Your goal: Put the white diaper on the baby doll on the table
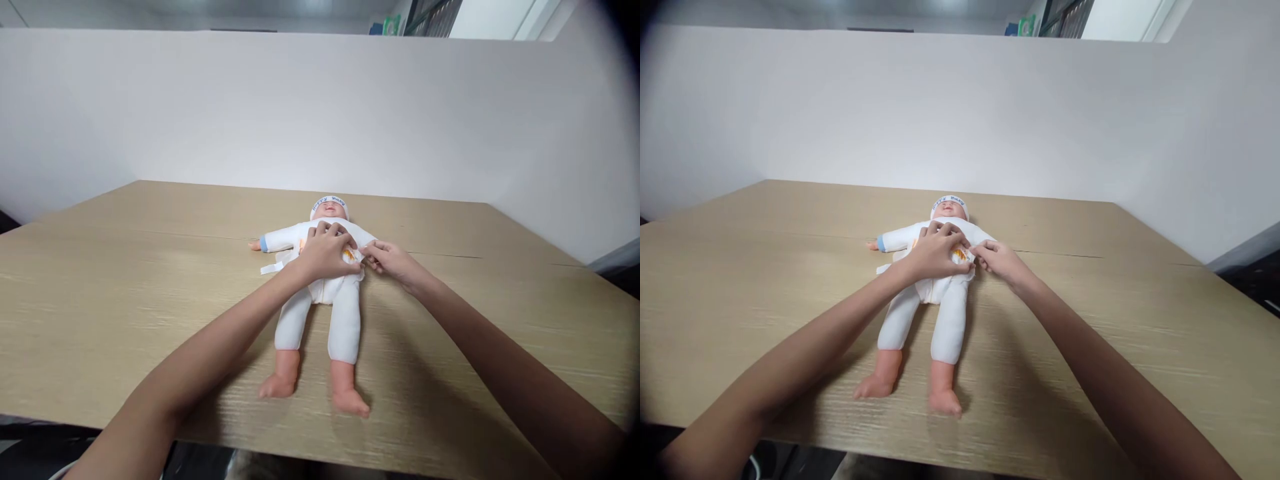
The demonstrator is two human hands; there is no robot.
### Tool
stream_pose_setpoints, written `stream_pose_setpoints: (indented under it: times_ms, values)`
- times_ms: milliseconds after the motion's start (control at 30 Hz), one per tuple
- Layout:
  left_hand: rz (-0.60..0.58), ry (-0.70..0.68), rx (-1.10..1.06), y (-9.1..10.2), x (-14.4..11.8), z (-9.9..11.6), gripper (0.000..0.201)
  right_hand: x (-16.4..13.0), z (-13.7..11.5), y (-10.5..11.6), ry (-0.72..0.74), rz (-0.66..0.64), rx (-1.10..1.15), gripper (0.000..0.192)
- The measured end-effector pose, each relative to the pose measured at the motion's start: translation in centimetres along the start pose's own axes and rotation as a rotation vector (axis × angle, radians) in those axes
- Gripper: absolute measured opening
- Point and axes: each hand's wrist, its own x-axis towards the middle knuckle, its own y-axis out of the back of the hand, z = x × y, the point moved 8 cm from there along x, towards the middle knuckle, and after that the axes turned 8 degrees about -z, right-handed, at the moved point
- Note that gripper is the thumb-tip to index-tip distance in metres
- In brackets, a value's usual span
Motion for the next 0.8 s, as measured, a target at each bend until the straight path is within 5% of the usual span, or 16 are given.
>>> stream_pose_setpoints:
  times_ms: [333,667,800]
  values:
    - [-0.026,0.019,-0.016,-0.6,0.2,-0.6,0.051,1.5,-0.9,-2.7,0.028,-0.013,-0.005,0.044]
    - [-0.029,0.036,-0.042,-0.5,0.1,-0.5,0.061,-2.0,0.5,1.6,0.062,0.093,0.026,0.047]
    - [-0.023,0.028,-0.032,-0.5,0.2,-0.5,0.063,-2.4,0.2,1.1,0.102,0.062,0.04,0.048]
